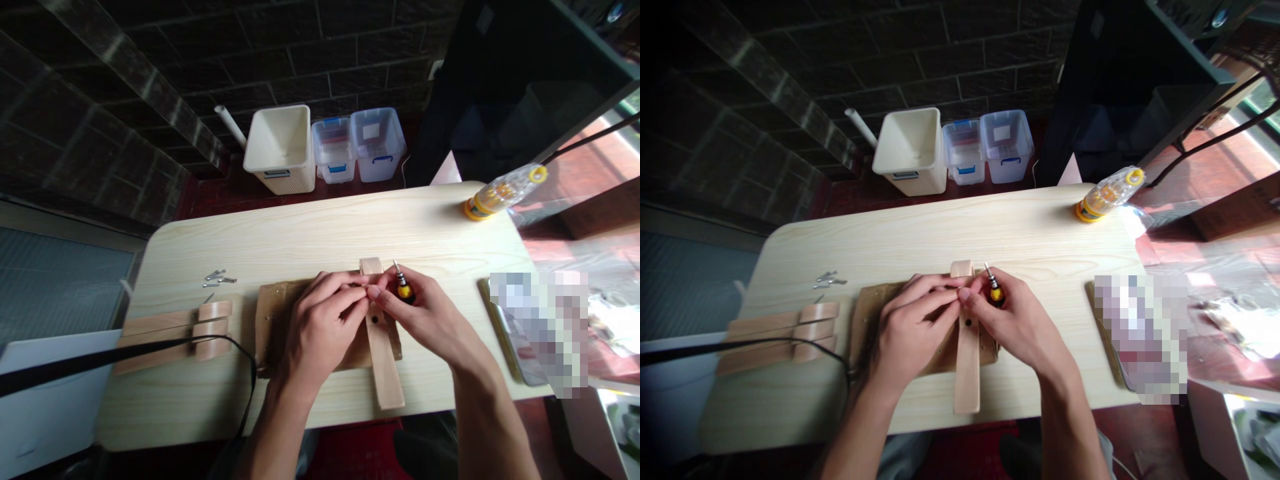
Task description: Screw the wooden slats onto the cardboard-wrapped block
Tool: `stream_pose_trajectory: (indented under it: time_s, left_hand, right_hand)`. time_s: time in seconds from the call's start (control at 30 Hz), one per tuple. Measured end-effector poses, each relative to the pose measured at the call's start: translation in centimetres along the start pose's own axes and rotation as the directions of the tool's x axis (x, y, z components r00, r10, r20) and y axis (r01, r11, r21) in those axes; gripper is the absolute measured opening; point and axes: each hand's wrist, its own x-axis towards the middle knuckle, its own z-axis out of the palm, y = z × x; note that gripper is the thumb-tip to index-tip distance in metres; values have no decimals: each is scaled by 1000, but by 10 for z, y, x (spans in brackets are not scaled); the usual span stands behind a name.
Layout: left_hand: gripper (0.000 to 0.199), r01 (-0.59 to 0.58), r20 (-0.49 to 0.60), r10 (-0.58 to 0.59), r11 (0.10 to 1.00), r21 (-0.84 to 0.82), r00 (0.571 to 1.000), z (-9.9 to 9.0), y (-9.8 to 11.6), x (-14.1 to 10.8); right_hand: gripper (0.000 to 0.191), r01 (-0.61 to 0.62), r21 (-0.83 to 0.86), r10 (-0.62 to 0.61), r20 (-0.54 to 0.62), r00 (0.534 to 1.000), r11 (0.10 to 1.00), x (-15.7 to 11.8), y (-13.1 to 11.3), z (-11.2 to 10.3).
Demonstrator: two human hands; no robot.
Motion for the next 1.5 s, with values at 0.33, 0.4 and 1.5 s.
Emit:
stream_pose_trajectory:
  time_s: [0.33, 0.4, 1.5]
  left_hand:
    - [16, -11, -17, 11, 1000, 1, 1000, 1, -1, -1]
    - [16, -8, -13, 8, 1000, 1, 1000, 2, -2, -2]
    - [16, -19, 0, 19, 1000, 3, 1000, 3, -1, 3]
  right_hand:
    - [29, -22, -8, 22, 5, 1000, 1000, 2, 2, 0]
    - [29, -17, -5, 17, 9, 1000, 1000, 2, 3, 0]
    - [32, 41, 38, -44, 73, 996, 998, 4, 4, -5]
